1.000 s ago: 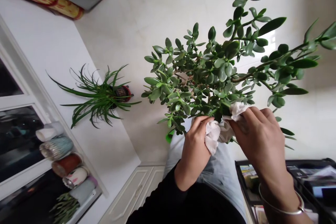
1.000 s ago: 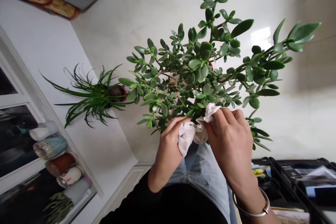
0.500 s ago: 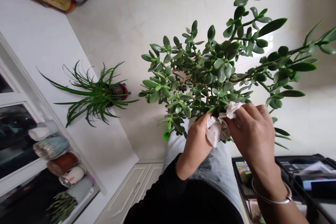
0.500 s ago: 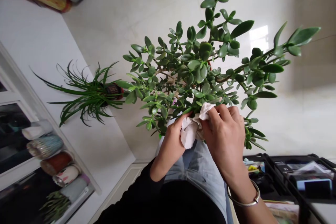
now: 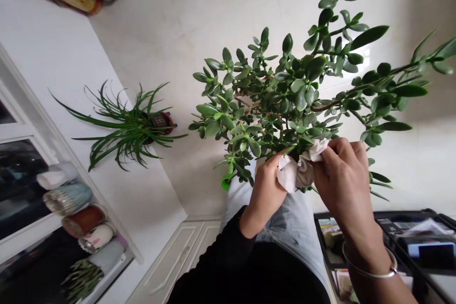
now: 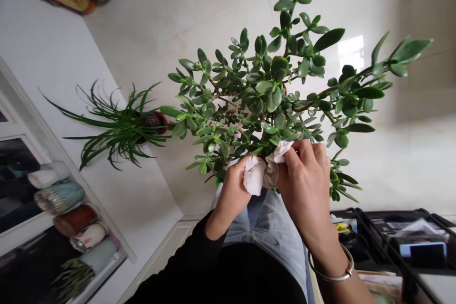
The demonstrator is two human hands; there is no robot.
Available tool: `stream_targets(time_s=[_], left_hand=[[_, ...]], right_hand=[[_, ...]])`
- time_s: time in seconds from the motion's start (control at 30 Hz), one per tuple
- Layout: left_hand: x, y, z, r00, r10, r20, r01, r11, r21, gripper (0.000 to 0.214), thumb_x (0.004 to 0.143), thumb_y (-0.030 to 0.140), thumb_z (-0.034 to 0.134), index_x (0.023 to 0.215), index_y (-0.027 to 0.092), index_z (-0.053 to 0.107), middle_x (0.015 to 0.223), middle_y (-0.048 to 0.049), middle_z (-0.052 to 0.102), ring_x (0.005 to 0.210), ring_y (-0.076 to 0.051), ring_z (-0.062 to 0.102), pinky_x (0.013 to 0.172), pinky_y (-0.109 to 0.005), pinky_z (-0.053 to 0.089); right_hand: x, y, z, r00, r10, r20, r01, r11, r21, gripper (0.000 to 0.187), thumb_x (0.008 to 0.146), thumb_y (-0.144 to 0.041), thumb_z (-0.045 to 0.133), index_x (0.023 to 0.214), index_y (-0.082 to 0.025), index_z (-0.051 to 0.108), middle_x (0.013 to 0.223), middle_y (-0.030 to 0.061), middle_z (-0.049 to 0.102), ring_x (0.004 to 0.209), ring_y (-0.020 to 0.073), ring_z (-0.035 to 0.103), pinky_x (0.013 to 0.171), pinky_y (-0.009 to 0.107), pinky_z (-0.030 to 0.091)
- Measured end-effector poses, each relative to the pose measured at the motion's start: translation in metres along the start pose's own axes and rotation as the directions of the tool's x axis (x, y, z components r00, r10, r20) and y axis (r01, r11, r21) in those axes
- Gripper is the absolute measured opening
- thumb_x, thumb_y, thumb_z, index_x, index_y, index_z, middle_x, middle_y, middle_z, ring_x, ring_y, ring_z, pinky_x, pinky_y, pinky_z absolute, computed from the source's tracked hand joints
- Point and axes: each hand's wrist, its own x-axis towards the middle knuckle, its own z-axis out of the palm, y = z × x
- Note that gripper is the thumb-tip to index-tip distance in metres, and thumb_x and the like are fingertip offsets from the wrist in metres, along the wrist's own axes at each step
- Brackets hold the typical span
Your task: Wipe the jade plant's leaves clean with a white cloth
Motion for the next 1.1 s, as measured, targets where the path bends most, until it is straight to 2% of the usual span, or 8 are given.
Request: stream_targets(time_s=[0.13, 0.37, 0.57, 0.67, 0.8, 0.9, 1.03, 1.1], left_hand=[[0.0, -0.001, 0.0, 1.0, -0.003, -0.006, 0.003, 1.0, -0.021, 0.055, 0.083, -0.005, 0.061, 0.13, 0.022, 0.07, 0.131, -0.0077, 0.078, 0.119, -0.024, 0.076, 0.104, -0.036, 0.062], [0.0, -0.003, 0.001, 1.0, -0.005, -0.01, 0.005, 1.0, -0.028, 0.054, 0.083, -0.004, 0.061, 0.131, 0.021, 0.069, 0.13, -0.008, 0.078, 0.12, -0.023, 0.075, 0.106, -0.037, 0.061], [-0.003, -0.004, -0.001, 1.0, 0.004, 0.02, -0.004, 1.0, -0.022, 0.052, 0.085, -0.003, 0.06, 0.132, 0.019, 0.067, 0.132, -0.0098, 0.076, 0.123, -0.024, 0.073, 0.109, -0.038, 0.059], [-0.007, -0.006, -0.005, 0.998, 0.055, 0.017, -0.055, 0.998, -0.009, 0.056, 0.084, -0.004, 0.06, 0.135, 0.019, 0.064, 0.136, -0.0113, 0.072, 0.127, -0.024, 0.069, 0.111, -0.039, 0.056], [-0.016, -0.009, -0.01, 0.987, 0.147, -0.064, -0.146, 0.989, 0.03, 0.054, 0.086, -0.002, 0.059, 0.134, 0.021, 0.061, 0.132, -0.0113, 0.066, 0.126, -0.022, 0.066, 0.109, -0.037, 0.053], [-0.03, -0.007, -0.013, 0.968, 0.195, -0.155, -0.189, 0.98, 0.054, 0.048, 0.085, 0.002, 0.063, 0.129, 0.022, 0.06, 0.123, -0.0088, 0.064, 0.117, -0.021, 0.065, 0.102, -0.032, 0.053], [-0.052, -0.004, -0.016, 0.957, 0.17, -0.234, -0.19, 0.98, -0.063, 0.031, 0.084, 0.006, 0.065, 0.111, 0.022, 0.065, 0.102, -0.0031, 0.066, 0.094, -0.016, 0.065, 0.084, -0.025, 0.052], [-0.059, -0.003, -0.017, 0.961, 0.065, -0.269, -0.137, 0.956, -0.258, 0.011, 0.089, 0.017, 0.068, 0.098, 0.021, 0.068, 0.088, -0.0008, 0.066, 0.08, -0.015, 0.064, 0.074, -0.023, 0.052]], right_hand=[[-0.004, 0.001, 0.001, 0.999, 0.051, 0.001, -0.051, 0.998, -0.031, 0.016, 0.099, -0.015, 0.051, 0.093, -0.02, 0.065, 0.101, 0.0141, 0.059, 0.095, 0.0314, 0.048, 0.083, 0.045, 0.043], [-0.009, 0.005, 0.003, 0.999, 0.007, 0.046, -0.008, 1.0, 0.03, 0.01, 0.097, -0.017, 0.057, 0.102, -0.021, 0.065, 0.114, 0.0148, 0.06, 0.103, 0.0334, 0.049, 0.087, 0.047, 0.045], [-0.013, 0.007, -0.001, 1.0, 0.008, -0.021, -0.007, 0.999, 0.052, 0.011, 0.099, -0.014, 0.056, 0.098, -0.019, 0.066, 0.112, 0.0163, 0.061, 0.102, 0.0327, 0.05, 0.09, 0.048, 0.047], [-0.025, 0.007, -0.002, 0.985, 0.018, -0.17, -0.008, 0.998, 0.059, 0.011, 0.097, -0.013, 0.06, 0.103, -0.019, 0.068, 0.113, 0.015, 0.063, 0.101, 0.0303, 0.052, 0.089, 0.046, 0.048], [-0.052, 0.0, 0.004, 0.893, -0.008, -0.45, 0.028, 0.999, 0.038, 0.018, 0.091, -0.01, 0.066, 0.105, -0.02, 0.067, 0.102, 0.0091, 0.065, 0.091, 0.0234, 0.054, 0.08, 0.038, 0.046], [-0.075, -0.009, 0.01, 0.872, -0.014, -0.489, 0.074, 0.992, 0.104, 0.02, 0.088, -0.006, 0.066, 0.101, -0.021, 0.064, 0.091, 0.0056, 0.062, 0.082, 0.0201, 0.055, 0.073, 0.033, 0.047], [-0.111, -0.017, 0.024, 0.909, 0.171, -0.38, -0.034, 0.939, 0.341, 0.021, 0.087, -0.006, 0.061, 0.102, -0.021, 0.064, 0.086, 0.0048, 0.064, 0.075, 0.0202, 0.064, 0.067, 0.032, 0.052], [-0.129, -0.018, 0.032, 0.869, 0.288, -0.403, -0.111, 0.906, 0.408, 0.013, 0.089, -0.016, 0.064, 0.101, -0.019, 0.066, 0.089, 0.0079, 0.069, 0.073, 0.0226, 0.067, 0.066, 0.036, 0.054]])
